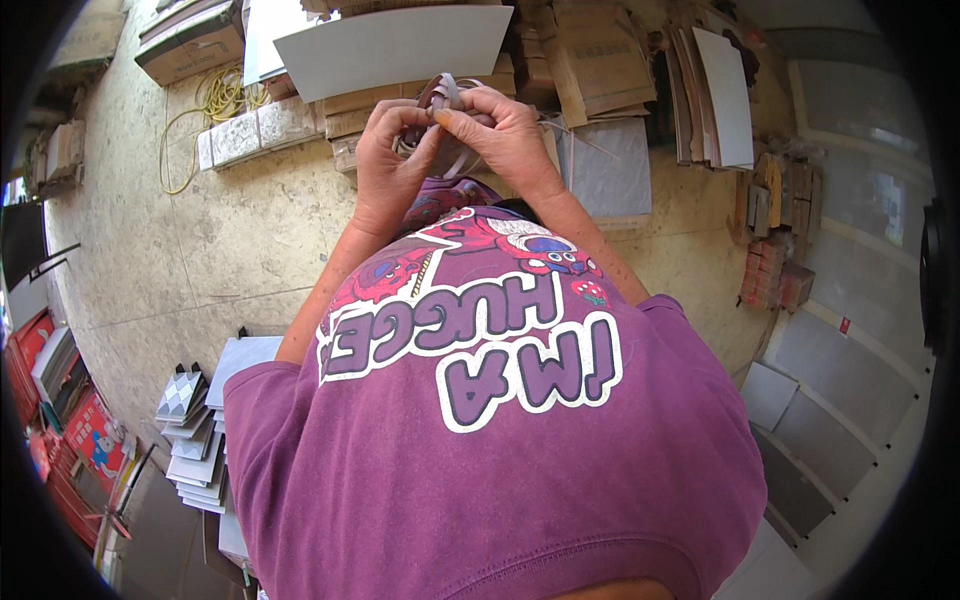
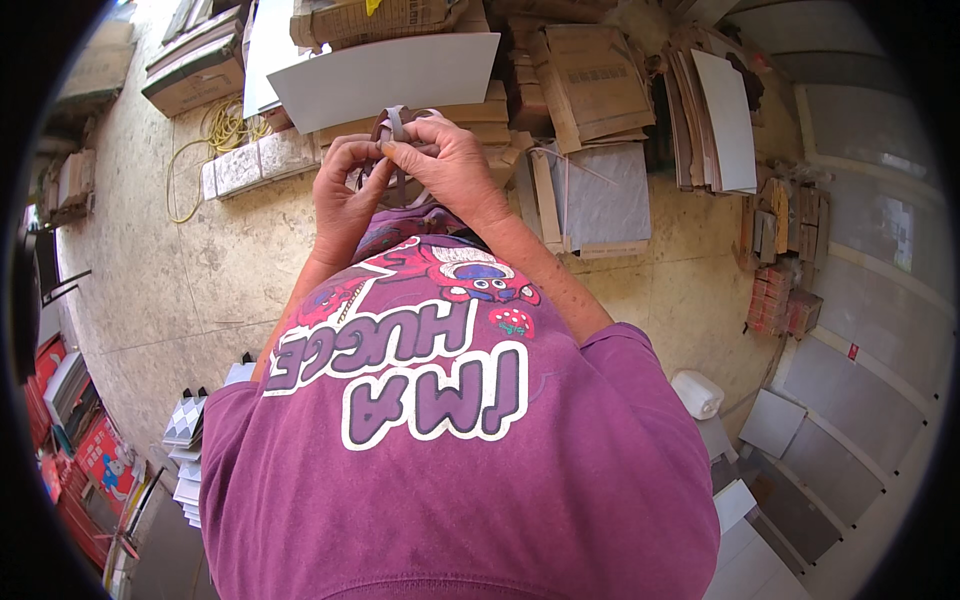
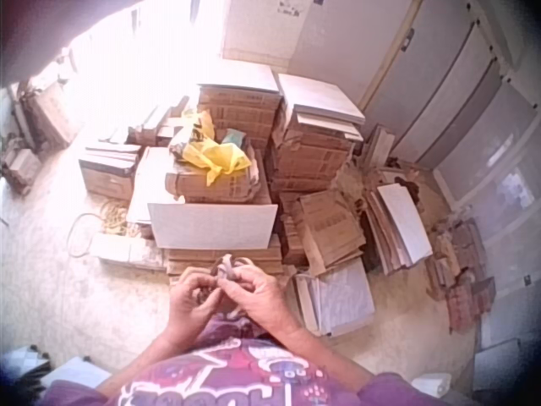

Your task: The person gathers several flexible strips by hand and loops them together to form a circular bundle.

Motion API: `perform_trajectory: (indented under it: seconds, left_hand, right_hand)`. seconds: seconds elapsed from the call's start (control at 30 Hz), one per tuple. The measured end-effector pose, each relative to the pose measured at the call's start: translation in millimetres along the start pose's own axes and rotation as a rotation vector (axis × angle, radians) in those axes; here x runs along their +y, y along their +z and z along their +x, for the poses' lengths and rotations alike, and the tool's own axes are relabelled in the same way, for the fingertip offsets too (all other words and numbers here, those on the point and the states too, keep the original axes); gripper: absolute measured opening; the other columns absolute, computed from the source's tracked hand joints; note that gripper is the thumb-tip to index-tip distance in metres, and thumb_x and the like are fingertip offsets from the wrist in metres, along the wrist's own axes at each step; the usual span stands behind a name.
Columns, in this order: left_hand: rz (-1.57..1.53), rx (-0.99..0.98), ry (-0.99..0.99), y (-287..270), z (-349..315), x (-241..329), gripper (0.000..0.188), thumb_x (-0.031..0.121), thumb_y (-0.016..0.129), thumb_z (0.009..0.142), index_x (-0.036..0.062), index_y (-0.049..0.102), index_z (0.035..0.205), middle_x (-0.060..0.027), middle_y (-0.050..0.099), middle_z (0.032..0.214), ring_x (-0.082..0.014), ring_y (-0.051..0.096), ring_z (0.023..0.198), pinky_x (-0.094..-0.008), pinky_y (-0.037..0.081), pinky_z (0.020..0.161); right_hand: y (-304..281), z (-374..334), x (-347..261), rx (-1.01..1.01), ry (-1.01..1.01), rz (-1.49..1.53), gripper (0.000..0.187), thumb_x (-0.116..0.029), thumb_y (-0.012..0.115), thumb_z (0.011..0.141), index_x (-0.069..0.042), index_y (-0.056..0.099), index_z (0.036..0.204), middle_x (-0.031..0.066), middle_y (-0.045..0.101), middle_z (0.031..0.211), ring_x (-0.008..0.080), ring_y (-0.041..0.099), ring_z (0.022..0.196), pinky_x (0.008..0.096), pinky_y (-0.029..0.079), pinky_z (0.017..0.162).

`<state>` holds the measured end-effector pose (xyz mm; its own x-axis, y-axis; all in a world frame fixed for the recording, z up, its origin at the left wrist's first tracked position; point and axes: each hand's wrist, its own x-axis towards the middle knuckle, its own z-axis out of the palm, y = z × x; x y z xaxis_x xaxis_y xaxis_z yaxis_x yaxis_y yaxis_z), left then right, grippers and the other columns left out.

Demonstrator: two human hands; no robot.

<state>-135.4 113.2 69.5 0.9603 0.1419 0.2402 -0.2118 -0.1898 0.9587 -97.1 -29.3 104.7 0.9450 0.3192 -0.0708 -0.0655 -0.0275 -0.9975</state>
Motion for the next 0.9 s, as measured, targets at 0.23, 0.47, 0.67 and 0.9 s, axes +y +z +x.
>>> perform_trajectory:
  seconds: [0.23, 0.47, 0.67, 0.9]
  left_hand:
    - [-0.441, -0.026, -0.189, -4, 0, -9, 0.01, 0.0, 0.064, 0.079, 0.0018, 0.058, 0.086, -0.0037, 0.053, 0.102, -0.0099, 0.054, 0.09, -0.0228, 0.046, 0.079]
    - [-0.708, -0.03, -0.251, -17, 4, -4, 0.008, 0.0, 0.06, 0.081, 0.0044, 0.058, 0.087, -0.0057, 0.049, 0.117, -0.0141, 0.051, 0.103, -0.029, 0.04, 0.092]
    - [-1.171, 0.021, -0.234, -30, 7, -15, 0.008, 0.009, 0.054, 0.085, 0.0055, 0.056, 0.093, -0.011, 0.059, 0.106, -0.0255, 0.054, 0.106, -0.0455, 0.031, 0.105]
    - [-1.231, -0.021, -0.237, -33, 8, -13, 0.008, 0.008, 0.053, 0.085, 0.0043, 0.053, 0.093, -0.0096, 0.059, 0.09, -0.0185, 0.055, 0.087, -0.0356, 0.041, 0.089]
  right_hand:
    - [-5, 3, 10, 0.051, -0.115, -0.268, 0.02, -0.018, 0.066, 0.082, 0.001, 0.064, 0.089, 0.0047, 0.057, 0.081, 0.0105, 0.056, 0.072, 0.0242, 0.045, 0.061]
    - [-1, 4, 6, 0.073, -0.019, -0.324, 0.022, -0.02, 0.064, 0.082, 0.001, 0.062, 0.087, 0.0076, 0.061, 0.073, 0.0138, 0.057, 0.063, 0.0277, 0.044, 0.056]
    - [-7, 6, 13, 0.088, 0.017, -0.422, 0.023, -0.022, 0.064, 0.081, 0.0, 0.062, 0.084, 0.0068, 0.063, 0.066, 0.0142, 0.059, 0.058, 0.0283, 0.045, 0.053]
    - [-5, 5, -2, 0.117, 0.052, -0.386, 0.028, -0.026, 0.071, 0.076, -0.003, 0.06, 0.09, 0.0037, 0.062, 0.063, 0.0102, 0.059, 0.054, 0.0252, 0.046, 0.052]
